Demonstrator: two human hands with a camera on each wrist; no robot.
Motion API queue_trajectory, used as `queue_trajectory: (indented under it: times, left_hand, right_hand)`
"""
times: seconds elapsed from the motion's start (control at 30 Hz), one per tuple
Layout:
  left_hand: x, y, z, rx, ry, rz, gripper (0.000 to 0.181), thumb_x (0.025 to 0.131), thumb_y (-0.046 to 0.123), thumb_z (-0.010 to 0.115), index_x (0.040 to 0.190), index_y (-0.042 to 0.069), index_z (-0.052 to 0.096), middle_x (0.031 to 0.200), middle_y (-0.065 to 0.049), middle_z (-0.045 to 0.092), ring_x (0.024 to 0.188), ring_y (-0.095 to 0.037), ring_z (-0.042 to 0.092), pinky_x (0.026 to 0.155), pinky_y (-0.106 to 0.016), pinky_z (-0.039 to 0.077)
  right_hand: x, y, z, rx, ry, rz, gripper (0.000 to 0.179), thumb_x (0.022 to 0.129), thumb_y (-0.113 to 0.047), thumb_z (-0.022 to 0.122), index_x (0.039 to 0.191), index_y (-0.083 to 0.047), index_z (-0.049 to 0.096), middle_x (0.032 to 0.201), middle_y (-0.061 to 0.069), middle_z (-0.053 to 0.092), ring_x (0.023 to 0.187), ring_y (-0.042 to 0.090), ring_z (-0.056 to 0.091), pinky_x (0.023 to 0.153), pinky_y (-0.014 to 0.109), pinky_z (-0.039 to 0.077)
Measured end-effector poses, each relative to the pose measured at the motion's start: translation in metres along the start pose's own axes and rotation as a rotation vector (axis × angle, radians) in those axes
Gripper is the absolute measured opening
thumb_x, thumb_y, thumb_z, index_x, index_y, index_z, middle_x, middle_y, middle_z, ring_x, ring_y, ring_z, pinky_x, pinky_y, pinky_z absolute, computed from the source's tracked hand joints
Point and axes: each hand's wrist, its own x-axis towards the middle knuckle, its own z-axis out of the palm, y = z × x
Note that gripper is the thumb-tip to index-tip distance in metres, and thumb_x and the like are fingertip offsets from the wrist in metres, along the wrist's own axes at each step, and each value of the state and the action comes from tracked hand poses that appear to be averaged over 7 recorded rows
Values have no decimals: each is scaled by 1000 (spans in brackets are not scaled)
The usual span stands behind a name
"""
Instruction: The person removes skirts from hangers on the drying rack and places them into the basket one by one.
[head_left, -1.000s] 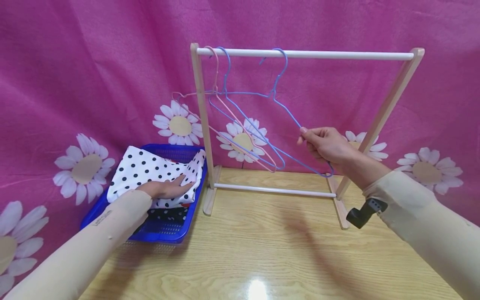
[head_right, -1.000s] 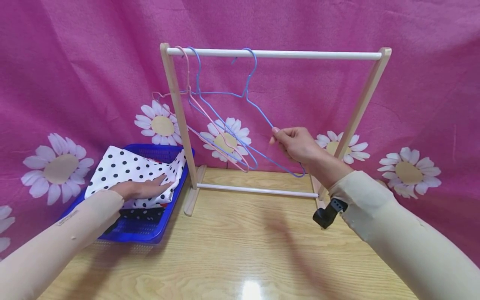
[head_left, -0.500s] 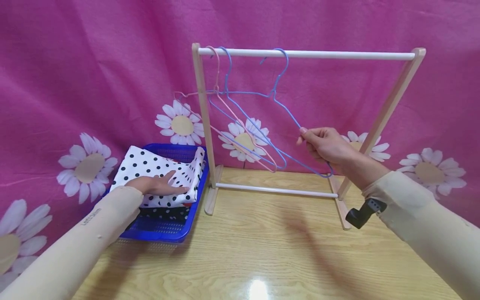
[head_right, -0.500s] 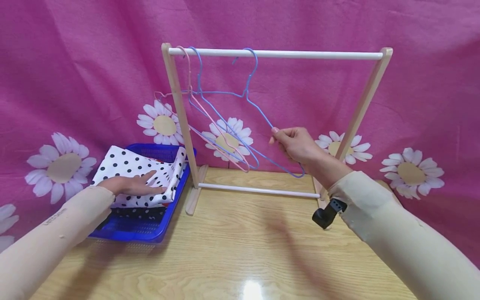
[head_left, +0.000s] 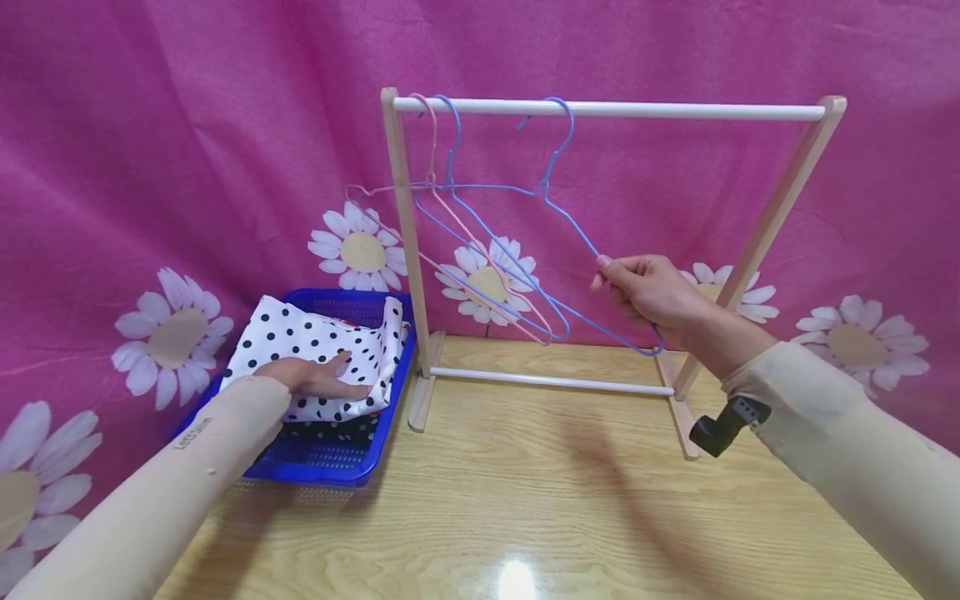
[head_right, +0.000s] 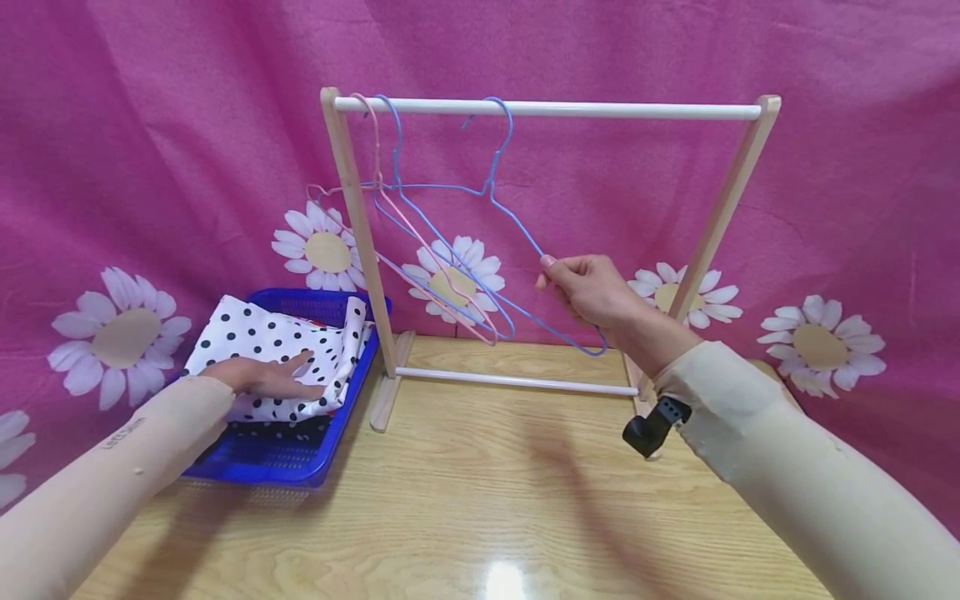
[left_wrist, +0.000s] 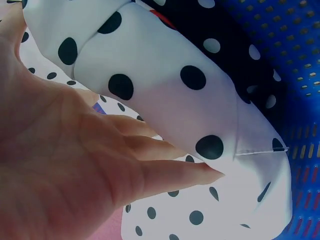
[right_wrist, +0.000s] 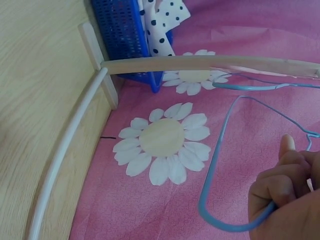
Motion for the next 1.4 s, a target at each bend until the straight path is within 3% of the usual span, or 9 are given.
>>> queue_trajectory:
  times: [0.17,0.27,0.4,0.5,0.67,0.93,1.07,1.23,1.4]
  left_hand:
    - [1,-1,1,8,-20,-24,103,94,69,46,161,16,-12,166,-30,-8,150,-57,15,120,-67,24]
    - [3,-1,2,23,-29,-32,100,96,64,48,162,16,-10,165,-32,-6,149,-57,20,118,-64,32]
    - [7,0,6,123,-16,-41,101,94,59,55,162,12,-4,164,-35,6,146,-52,31,109,-56,45]
    - [8,2,7,174,-2,-58,103,91,59,58,162,12,0,164,-35,11,146,-49,30,111,-57,42]
    - [10,3,8,151,-10,-92,105,90,60,61,163,15,0,164,-33,8,149,-52,26,120,-63,28]
    - [13,-1,9,172,-13,-76,107,89,62,62,163,16,0,164,-34,7,146,-51,32,117,-61,33]
    - [13,-2,9,189,3,-66,107,87,63,63,163,16,4,164,-34,4,149,-51,23,118,-63,31]
    - [16,-4,9,148,-11,-80,107,87,61,66,163,17,5,165,-33,-2,154,-51,4,122,-66,19]
    - [19,-4,7,147,-29,-55,107,88,58,66,163,13,4,164,-34,-4,153,-51,0,123,-66,15]
  right_hand:
    - [0,-1,0,-7,3,6,42,109,-34,44,74,-25,66,55,-11,31,50,6,20,52,32,11]
    - [0,-2,0,-16,4,11,42,109,-36,44,74,-26,65,55,-11,31,50,6,20,52,32,11]
    - [2,-2,0,-19,-5,12,42,109,-35,44,74,-26,65,55,-11,31,51,7,18,52,33,11]
    - [3,-4,1,-25,-6,11,42,109,-35,44,74,-26,66,55,-10,31,50,7,19,52,33,12]
    - [4,-5,3,-22,-4,9,43,109,-34,44,73,-26,66,54,-10,31,49,6,20,51,32,12]
    - [6,-5,5,-16,-19,4,42,109,-34,45,74,-26,66,55,-10,32,49,6,20,50,31,12]
    - [7,-6,7,-26,-13,1,42,109,-33,45,73,-26,66,55,-10,32,49,6,21,50,30,13]
    - [8,-9,12,-37,-5,5,42,109,-32,45,73,-26,66,56,-11,32,50,5,22,48,25,17]
    - [10,-10,15,-34,1,6,42,109,-32,45,72,-28,67,56,-12,33,50,4,23,47,23,21]
